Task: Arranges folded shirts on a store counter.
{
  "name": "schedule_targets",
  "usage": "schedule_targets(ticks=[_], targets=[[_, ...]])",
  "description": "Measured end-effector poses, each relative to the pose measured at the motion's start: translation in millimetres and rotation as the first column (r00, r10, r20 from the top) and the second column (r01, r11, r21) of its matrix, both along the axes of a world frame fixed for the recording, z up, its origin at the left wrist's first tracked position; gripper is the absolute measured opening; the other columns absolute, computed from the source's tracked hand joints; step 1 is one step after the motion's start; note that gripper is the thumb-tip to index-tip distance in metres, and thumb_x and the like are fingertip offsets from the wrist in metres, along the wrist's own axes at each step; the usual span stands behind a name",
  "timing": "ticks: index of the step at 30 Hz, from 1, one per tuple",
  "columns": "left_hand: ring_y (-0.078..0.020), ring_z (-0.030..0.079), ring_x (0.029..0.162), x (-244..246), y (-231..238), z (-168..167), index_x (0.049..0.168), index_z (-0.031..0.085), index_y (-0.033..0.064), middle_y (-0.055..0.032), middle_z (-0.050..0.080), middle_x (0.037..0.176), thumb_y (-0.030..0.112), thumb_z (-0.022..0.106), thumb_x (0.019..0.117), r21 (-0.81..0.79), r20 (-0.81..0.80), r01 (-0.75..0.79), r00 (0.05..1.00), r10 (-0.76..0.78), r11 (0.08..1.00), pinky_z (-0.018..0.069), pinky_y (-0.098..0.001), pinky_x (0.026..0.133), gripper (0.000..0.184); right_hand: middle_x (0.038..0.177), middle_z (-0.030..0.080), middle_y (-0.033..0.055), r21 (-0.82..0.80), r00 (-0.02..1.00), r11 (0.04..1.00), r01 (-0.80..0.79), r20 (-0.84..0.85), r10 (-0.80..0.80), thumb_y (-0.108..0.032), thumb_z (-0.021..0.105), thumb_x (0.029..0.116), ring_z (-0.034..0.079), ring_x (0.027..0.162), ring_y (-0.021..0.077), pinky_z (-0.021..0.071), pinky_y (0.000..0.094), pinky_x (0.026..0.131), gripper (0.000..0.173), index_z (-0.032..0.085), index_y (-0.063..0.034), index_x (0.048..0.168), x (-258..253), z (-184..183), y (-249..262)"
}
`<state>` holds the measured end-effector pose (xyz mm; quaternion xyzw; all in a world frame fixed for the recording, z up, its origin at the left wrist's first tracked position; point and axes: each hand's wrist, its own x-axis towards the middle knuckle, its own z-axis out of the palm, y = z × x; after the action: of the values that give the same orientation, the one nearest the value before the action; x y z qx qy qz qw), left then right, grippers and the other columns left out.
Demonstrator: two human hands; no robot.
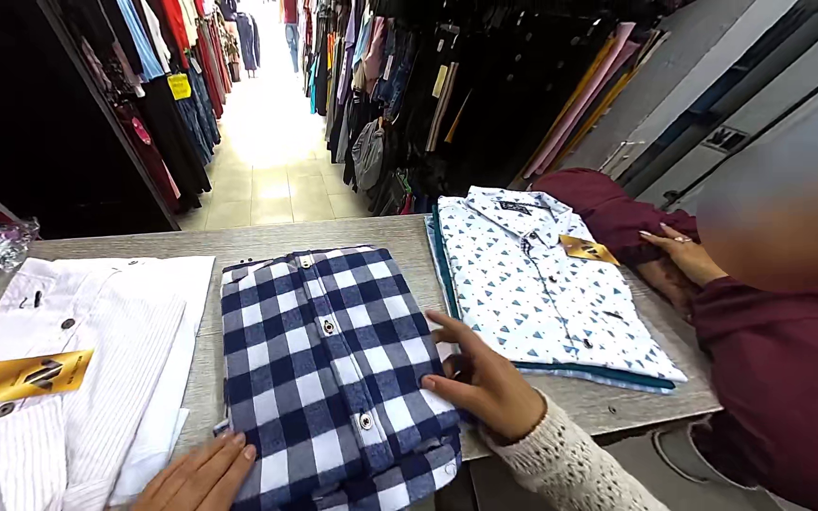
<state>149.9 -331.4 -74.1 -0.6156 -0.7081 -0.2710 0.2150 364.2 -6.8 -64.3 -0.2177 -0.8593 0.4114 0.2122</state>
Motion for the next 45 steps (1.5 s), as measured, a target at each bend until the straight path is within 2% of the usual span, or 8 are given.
schedule_targets(ticks=[7,14,19,22,25,33,41,45], targets=[[-0.0097,0.045,0.142,-12.6,-6.6,-9.7,0.14,0.055,0.028,-0.0001,0.058,0.146,0.035,0.055,0.1039,-0.054,0.029,0.054,0.998,-0.052,0.997,0.0313,-0.0335,0.117,0.037,0.161,0.034,0.025,0.381,0.931,0.856,-0.35,0.043,0.362,-0.035,0.064,0.0942,0.045,0.143,0.0354,0.0441,0.051,0.113,0.059,0.05,-0.0284,0.151,40.7,-7.8,10.9],[-0.003,0.046,0.139,-20.3,19.5,4.3,0.119,0.064,0.0186,0.0069,0.064,0.134,0.019,0.048,0.1075,0.168,0.073,0.237,0.965,-0.252,0.957,0.0315,-0.0275,0.119,0.019,0.138,0.061,0.0168,0.558,0.921,0.811,-0.176,-0.198,0.336,-0.012,0.053,0.1003,0.067,0.11,0.0171,0.0541,0.0272,0.097,0.031,0.071,-0.0176,0.125,21.6,-1.6,-1.9],[-0.0005,0.061,0.122,-4.4,15.0,100.1,0.114,0.063,0.0097,0.0057,0.069,0.123,0.012,0.048,0.1066,0.412,0.273,0.346,0.836,-0.477,0.843,0.0476,-0.021,0.107,0.017,0.135,0.066,0.0039,0.524,0.822,0.837,-0.158,-0.4,0.406,-0.033,0.056,0.1025,0.058,0.132,0.0292,0.0493,0.0494,0.112,0.026,0.074,-0.0208,0.117,50.9,83.3,-0.7],[0.0019,0.065,0.092,-0.4,32.0,135.2,0.107,0.064,0.0016,0.0046,0.07,0.096,-0.001,0.059,0.095,0.64,0.362,-0.045,0.898,-0.249,0.767,0.0531,-0.0159,0.085,0.013,0.097,0.072,-0.0027,0.388,0.808,0.921,-0.018,-0.538,0.242,-0.021,0.063,0.0958,0.07,0.089,0.0065,0.0604,0.0261,0.079,0.017,0.069,-0.01,0.108,34.9,139.5,-10.5],[0.0123,0.062,0.094,-33.0,67.0,169.4,0.119,0.062,0.0151,0.0212,0.067,0.103,0.016,0.059,0.101,0.533,0.494,-0.144,0.853,-0.169,0.834,0.0545,-0.0124,0.085,0.018,0.099,0.07,-0.0026,0.255,0.748,0.965,-0.056,-0.629,0.209,-0.007,0.06,0.0984,0.067,0.086,0.0035,0.0602,0.024,0.076,0.021,0.062,-0.002,0.118,-20.4,159.1,8.0],[-0.0368,0.064,0.114,-113.1,128.4,34.4,0.153,0.031,-0.0006,-0.0288,0.057,0.135,0.026,0.055,0.1061,-0.237,0.952,-0.242,0.133,0.274,0.941,0.0545,-0.053,0.094,0.059,0.126,0.064,0.0231,-0.318,0.988,0.939,0.133,0.116,-0.101,-0.035,0.045,0.1085,0.068,0.107,0.0315,0.0563,0.0516,0.09,0.055,0.035,-0.0061,0.154,-57.0,66.2,40.8],[-0.0281,0.065,0.082,-92.0,118.3,37.6,0.103,0.064,-0.0036,-0.0185,0.068,0.09,0.024,0.067,0.0996,-0.381,0.819,-0.25,0.356,0.45,0.89,0.0521,-0.0501,0.078,0.028,0.124,0.066,0.0128,-0.322,0.994,0.942,0.095,-0.021,-0.107,-0.02,0.06,0.0958,0.065,0.11,0.0137,0.0543,0.0322,0.095,0.039,0.062,0.0012,0.128,-18.5,14.3,0.4],[-0.0226,0.062,0.074,-97.7,124.2,24.7,0.095,0.061,-0.0011,-0.0145,0.063,0.081,0.02,0.052,0.1074,-0.215,0.924,-0.319,0.241,0.298,0.923,0.0513,-0.0454,0.071,0.026,0.146,0.051,0.0217,-0.228,0.989,0.966,0.126,-0.053,-0.141,-0.022,0.063,0.0941,0.055,0.132,0.022,0.0494,0.0341,0.106,0.032,0.067,0.0017,0.115,-28.5,6.0,-3.2]])
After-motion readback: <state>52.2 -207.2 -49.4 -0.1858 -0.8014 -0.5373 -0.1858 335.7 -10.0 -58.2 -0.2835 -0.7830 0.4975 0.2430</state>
